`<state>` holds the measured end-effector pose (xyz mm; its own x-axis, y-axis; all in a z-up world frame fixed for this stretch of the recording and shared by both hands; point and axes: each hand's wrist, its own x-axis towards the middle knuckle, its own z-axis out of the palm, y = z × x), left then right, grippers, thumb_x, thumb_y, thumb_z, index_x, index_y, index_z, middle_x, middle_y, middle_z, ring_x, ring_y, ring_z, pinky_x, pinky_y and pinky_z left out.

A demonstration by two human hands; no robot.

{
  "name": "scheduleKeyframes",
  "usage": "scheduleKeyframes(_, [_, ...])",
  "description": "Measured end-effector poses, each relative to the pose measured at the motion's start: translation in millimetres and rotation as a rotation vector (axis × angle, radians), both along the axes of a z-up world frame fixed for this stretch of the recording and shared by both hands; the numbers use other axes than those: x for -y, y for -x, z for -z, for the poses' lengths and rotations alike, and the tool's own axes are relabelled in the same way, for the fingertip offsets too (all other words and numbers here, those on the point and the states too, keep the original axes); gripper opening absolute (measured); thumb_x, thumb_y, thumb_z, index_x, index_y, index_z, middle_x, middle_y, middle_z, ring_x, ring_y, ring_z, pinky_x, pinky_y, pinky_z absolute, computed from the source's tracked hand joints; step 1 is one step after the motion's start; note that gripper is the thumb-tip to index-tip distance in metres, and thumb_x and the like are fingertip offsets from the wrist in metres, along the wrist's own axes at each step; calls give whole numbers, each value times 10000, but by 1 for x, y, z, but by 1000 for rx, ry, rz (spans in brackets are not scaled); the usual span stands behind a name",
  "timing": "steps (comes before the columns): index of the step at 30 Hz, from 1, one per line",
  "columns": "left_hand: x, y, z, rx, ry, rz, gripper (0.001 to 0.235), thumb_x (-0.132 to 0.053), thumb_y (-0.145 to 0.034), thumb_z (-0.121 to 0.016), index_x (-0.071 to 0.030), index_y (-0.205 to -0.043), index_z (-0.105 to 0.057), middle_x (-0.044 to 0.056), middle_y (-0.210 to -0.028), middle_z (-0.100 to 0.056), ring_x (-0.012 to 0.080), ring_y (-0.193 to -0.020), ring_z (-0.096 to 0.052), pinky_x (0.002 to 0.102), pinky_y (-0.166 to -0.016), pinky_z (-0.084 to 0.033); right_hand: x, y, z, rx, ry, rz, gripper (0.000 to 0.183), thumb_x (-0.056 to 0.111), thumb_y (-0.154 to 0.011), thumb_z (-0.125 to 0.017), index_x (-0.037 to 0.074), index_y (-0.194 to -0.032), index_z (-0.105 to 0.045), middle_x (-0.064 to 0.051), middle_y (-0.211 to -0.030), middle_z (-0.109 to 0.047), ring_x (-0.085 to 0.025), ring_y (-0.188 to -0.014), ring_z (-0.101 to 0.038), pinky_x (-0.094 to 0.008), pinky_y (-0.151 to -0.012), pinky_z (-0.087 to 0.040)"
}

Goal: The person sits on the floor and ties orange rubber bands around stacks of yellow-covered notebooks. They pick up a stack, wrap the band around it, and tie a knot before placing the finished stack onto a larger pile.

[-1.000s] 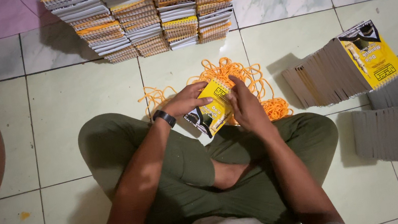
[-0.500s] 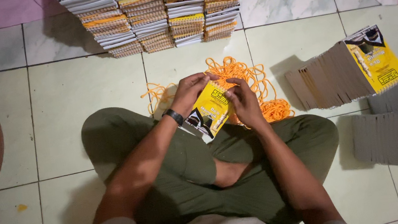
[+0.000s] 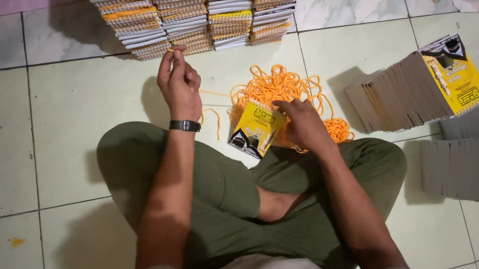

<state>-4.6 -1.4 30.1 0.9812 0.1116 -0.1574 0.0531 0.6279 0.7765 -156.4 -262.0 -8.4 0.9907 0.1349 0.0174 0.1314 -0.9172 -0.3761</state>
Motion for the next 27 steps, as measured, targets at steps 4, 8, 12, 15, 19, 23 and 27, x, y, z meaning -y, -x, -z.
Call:
scheduleKeyframes(4, [2,1,-2,34,-5,23,147,-189,-1066,-565,-95,-1106,-671,-3,-568,-350,51,-420,-344,151,-409,-278,18,5,-9,49,-118,161,626,-158,-782,-589,12,-1384,-629,-268,-1055,-660,-501,-954,-642,-524,-844,-533])
scheduleKeyframes(8, [6,0,3,29,-22,16,147,-182,-1056,-577,-86,-1102,-679,-9,-562,-380,40,-419,-379,139,-391,-287,43,1,-2,510,-65,414,395,-163,-858,-662,24,-1204,-693,-207,-1120,-625,-410,-1064,-611,-470,-881,-528])
scheduleKeyframes(12, [11,0,13,23,-74,49,151,-172,-1052,-595,-78,-1109,-697,10,-554,-393,43,-403,-362,142,-370,-275,48,5,17,959,-914,461,195,-56,-1019,-635,25,-1178,-712,-166,-1171,-654,-288,-1099,-639,-436,-965,-524])
scheduleKeyframes(15, [10,11,-27,45,-127,34,151,-186,-1040,-611,-79,-1102,-697,12,-551,-413,37,-407,-372,134,-368,-268,35,8,-25,903,-1008,690,225,14,-1071,-653,-21,-1289,-696,-153,-832,-697,-98,-528,-529,-262,-540,-480])
scheduleKeyframes(19, [10,4,1,51,-123,22,152,-175,-1041,-598,-68,-1100,-689,25,-539,-399,55,-374,-362,148,-350,-259,41,10,-16,806,-1180,618,113,148,-1046,-648,72,-976,-694,-213,-1149,-723,-296,-1026,-720,-393,-854,-571])
scheduleKeyframes(23, [33,31,-3,-114,-401,415,187,-14,-917,-594,-84,-1048,-708,25,-666,-606,63,-428,-532,163,-361,-359,25,-1,-4,468,-1283,343,295,-5,-966,-559,8,-1244,-655,-220,-1386,-556,-283,-1128,-588,-372,-904,-539])
scheduleKeyframes(27, [50,56,1,-197,-315,922,183,-40,-1007,-613,47,-1141,-701,192,-1010,-705,221,-804,-728,280,-666,-598,-13,-2,-17,241,-1229,236,247,37,-966,-603,-41,-1197,-641,-198,-974,-702,-158,-696,-620,-273,-623,-504])
